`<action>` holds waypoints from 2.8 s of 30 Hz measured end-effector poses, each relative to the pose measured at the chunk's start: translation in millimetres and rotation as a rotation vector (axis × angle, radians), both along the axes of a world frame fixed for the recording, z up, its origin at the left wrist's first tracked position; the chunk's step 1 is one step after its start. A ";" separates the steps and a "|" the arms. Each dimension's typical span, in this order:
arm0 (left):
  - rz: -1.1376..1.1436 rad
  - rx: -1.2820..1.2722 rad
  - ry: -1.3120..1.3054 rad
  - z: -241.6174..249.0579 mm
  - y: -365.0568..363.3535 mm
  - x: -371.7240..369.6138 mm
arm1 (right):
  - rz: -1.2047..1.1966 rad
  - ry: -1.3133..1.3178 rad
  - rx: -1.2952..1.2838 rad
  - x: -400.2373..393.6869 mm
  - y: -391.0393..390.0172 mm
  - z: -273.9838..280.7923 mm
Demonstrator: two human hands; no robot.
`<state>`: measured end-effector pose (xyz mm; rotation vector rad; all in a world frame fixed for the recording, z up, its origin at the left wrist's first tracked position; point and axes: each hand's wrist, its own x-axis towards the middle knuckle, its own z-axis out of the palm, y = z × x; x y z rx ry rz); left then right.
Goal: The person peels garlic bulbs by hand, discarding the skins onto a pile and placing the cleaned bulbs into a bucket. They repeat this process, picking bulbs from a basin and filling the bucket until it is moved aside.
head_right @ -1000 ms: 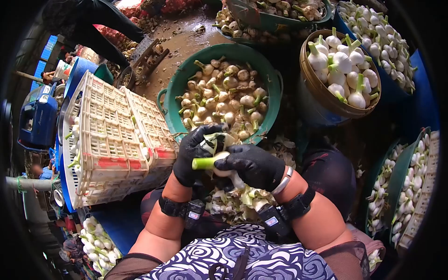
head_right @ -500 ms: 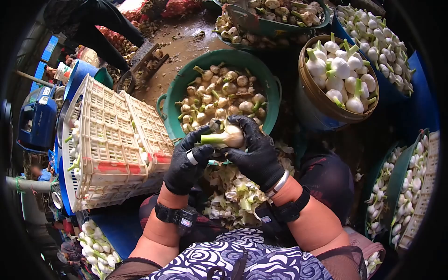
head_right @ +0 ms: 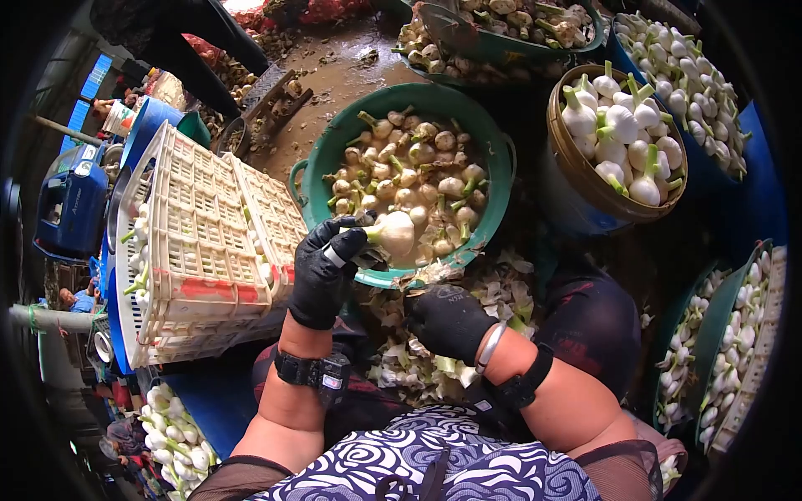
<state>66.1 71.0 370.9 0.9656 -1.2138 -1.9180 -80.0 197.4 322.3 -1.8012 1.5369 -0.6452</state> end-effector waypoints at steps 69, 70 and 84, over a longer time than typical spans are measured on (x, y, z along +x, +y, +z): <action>-0.479 -0.089 -0.209 -28.8 -40.0 -151.2 | -0.240 -0.001 0.235 -64.8 20.3 59.5; -0.425 0.006 -0.355 -56.0 -46.4 -118.7 | -0.276 -0.070 0.210 -65.4 21.6 59.7; -0.781 -0.627 -1.461 -191.3 -100.1 29.4 | -0.580 -0.189 0.157 -63.6 -13.5 59.9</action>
